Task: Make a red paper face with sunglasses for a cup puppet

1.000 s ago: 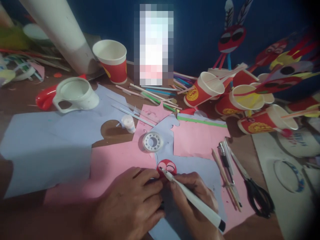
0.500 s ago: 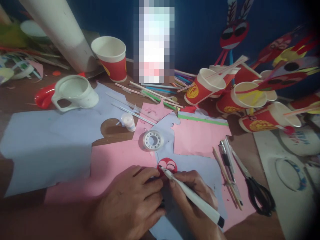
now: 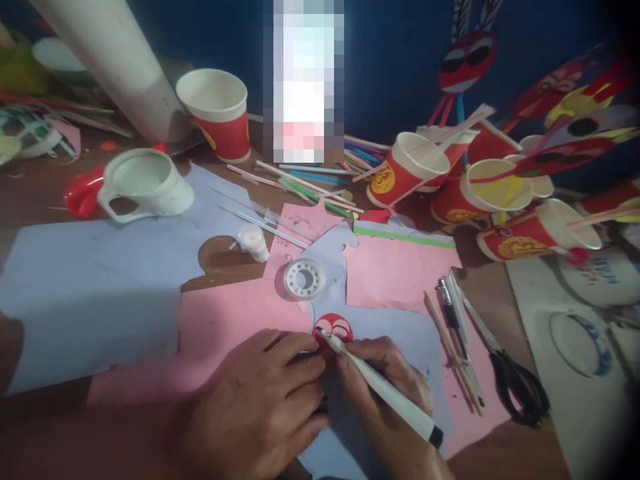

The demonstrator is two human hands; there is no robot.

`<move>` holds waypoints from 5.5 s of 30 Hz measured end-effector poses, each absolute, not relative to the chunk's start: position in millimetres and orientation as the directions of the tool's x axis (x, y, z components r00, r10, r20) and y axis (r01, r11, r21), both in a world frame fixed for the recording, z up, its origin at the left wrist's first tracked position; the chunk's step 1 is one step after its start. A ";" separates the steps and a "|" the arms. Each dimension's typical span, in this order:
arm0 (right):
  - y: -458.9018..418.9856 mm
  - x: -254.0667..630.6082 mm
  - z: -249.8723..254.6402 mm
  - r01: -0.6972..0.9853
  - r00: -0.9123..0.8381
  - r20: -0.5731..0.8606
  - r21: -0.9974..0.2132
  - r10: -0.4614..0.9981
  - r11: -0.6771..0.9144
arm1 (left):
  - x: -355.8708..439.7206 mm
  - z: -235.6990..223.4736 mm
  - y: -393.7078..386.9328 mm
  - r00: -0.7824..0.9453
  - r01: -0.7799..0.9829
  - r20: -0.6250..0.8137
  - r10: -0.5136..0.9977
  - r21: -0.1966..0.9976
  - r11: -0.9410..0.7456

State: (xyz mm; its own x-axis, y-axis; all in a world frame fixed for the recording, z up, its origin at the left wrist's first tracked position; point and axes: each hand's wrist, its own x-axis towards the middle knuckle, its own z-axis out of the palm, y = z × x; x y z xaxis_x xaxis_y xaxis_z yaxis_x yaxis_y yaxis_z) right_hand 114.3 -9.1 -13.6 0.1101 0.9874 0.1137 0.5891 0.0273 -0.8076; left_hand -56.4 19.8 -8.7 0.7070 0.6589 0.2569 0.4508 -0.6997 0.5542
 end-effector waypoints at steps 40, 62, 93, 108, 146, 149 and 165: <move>-12.8 121.7 -9.8 0.614 0.159 0.074 -0.788 0.985 -0.040 | -56.9 -9.0 22.1 0.708 0.412 0.293 0.643 0.568 -0.713; -10.5 124.8 -4.6 0.127 0.424 -0.012 -0.989 0.906 -0.073 | -61.3 -10.6 17.8 0.729 0.420 0.262 0.632 0.559 -0.715; -18.8 121.2 -5.1 0.363 0.279 -0.084 -0.913 0.957 -0.186 | -61.1 -17.7 14.2 0.733 0.427 0.314 0.604 0.479 -0.767; -13.0 124.8 -9.9 0.553 0.126 0.071 -0.833 0.990 -0.011 | -58.6 -15.2 16.0 0.743 0.468 0.282 0.607 0.429 -0.772; -12.0 126.5 -7.8 0.603 0.050 0.124 -0.795 0.991 0.068 | -58.5 -12.7 17.6 0.742 0.446 0.265 0.616 0.489 -0.749; -12.2 127.0 -9.2 0.602 0.040 0.145 -0.793 0.989 0.092 | -58.5 -12.3 18.0 0.748 0.444 0.262 0.609 0.485 -0.754; -8.7 125.0 -7.3 0.587 0.042 0.144 -0.804 0.989 0.092 | -58.1 -11.5 18.7 0.751 0.439 0.263 0.606 0.487 -0.755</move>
